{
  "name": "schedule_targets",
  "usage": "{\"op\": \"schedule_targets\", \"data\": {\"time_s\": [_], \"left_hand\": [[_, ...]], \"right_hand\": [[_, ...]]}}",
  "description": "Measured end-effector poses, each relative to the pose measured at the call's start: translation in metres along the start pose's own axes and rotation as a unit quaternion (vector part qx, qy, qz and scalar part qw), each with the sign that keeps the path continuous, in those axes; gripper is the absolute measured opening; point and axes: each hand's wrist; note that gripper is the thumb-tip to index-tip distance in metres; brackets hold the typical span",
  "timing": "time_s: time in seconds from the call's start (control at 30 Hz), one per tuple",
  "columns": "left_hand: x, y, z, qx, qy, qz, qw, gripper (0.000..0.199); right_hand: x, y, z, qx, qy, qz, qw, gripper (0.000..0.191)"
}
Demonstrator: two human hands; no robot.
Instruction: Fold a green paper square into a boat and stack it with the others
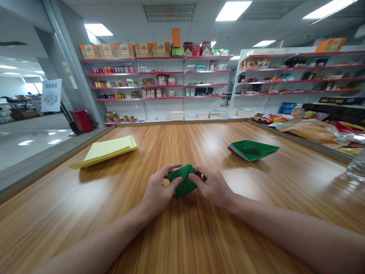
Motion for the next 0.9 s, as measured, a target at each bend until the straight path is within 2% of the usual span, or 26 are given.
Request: {"op": "schedule_targets", "data": {"time_s": [0.07,0.2,0.5,0.73,0.9], "left_hand": [[-0.0024,-0.0012,0.0017,0.012,-0.039,-0.018,0.999,0.031],[-0.0053,-0.0031,0.0021,0.005,-0.064,-0.034,0.997,0.037],[-0.0058,-0.0032,-0.0009,-0.021,-0.087,-0.047,0.995,0.031],[-0.0078,-0.0034,-0.0026,0.038,-0.138,0.005,0.99,0.025],[-0.0058,-0.0035,-0.0029,0.038,-0.145,0.008,0.989,0.02]], "right_hand": [[-0.0006,-0.0011,-0.0009,0.028,0.005,0.031,0.999,0.021],[-0.0018,-0.002,-0.0002,0.069,0.024,0.076,0.994,0.029],[-0.0017,-0.001,-0.0005,0.044,0.087,0.071,0.993,0.028],[-0.0041,-0.0005,-0.0051,0.039,0.12,0.054,0.991,0.03],[-0.0032,-0.0004,-0.0056,0.034,0.148,0.049,0.987,0.028]]}}
Point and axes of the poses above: each hand's wrist, its own x-axis towards the middle knuckle, its own y-axis out of the back of the hand, z = x × y, and after that the axes turned 2 degrees about y, right-handed
